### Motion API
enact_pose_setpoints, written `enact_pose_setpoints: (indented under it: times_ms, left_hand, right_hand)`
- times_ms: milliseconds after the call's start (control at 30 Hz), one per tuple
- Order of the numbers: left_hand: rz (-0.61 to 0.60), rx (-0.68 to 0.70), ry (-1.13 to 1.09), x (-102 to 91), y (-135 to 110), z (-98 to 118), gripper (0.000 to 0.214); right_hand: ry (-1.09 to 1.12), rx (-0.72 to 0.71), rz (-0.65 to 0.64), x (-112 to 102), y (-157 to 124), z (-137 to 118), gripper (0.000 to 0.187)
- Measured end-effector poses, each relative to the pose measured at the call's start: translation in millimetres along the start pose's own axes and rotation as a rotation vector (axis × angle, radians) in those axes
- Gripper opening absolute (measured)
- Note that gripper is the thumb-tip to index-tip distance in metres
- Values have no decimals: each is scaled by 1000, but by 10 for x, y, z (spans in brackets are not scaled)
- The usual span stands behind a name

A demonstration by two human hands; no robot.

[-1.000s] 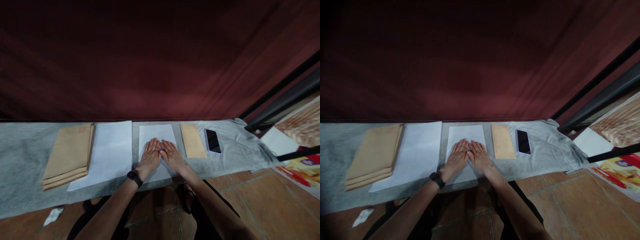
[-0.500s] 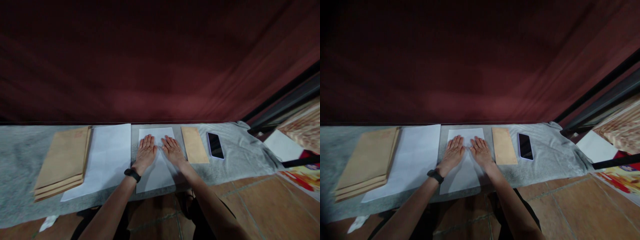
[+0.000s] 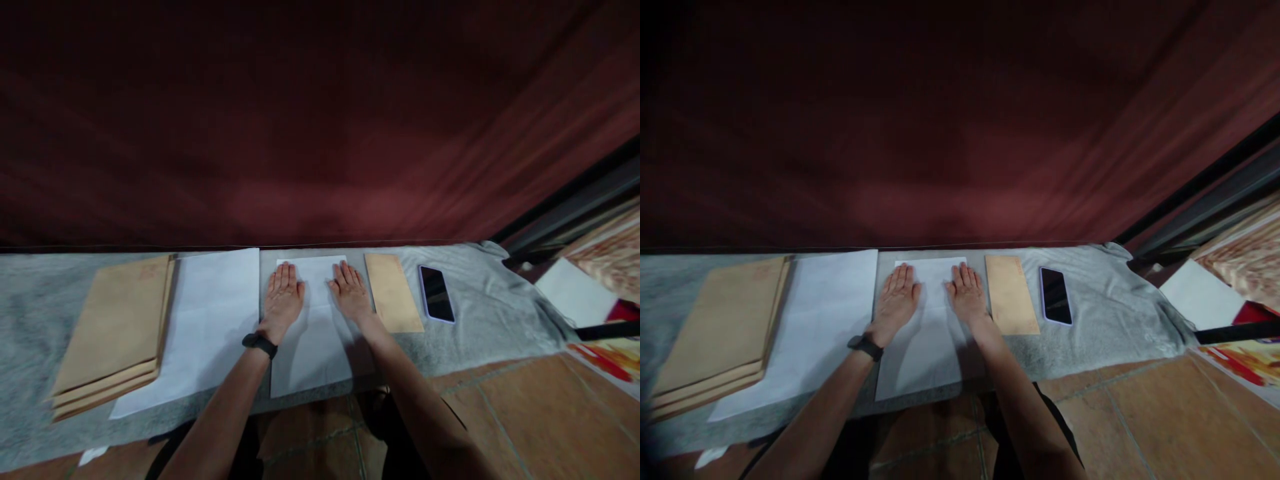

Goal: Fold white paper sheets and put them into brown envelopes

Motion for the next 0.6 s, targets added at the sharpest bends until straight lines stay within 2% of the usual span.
enact_pose_setpoints:
  times_ms: [200, 333, 433, 533, 600]
  left_hand:
    - [49, -13, -40, -40, 29, -65, 62]
    - [58, 30, -52, -70, -20, 51, 62]
    - [32, 174, -89, -3, -169, 236, 60]
    - [-45, 333, -96, 121, -371, 417, 62]
    - [-94, 375, -78, 181, -480, 490, 63]
  right_hand:
    - [3, 86, -42, -36, 62, -21, 59]
    - [63, 94, -35, -133, 86, -71, 60]
    - [196, -54, -36, -200, 67, -180, 59]
    - [296, -227, -100, -221, 19, -315, 58]
    - [297, -272, -143, -216, -6, -373, 56]
Point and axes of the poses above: each hand's wrist, its own y-axis towards the middle knuckle, its own x-axis out of the palm, z = x × y, the point moved 1 cm from there along y, towards the middle knuckle, and after that the axes turned 9 degrees about -y, right-handed, at the moved point
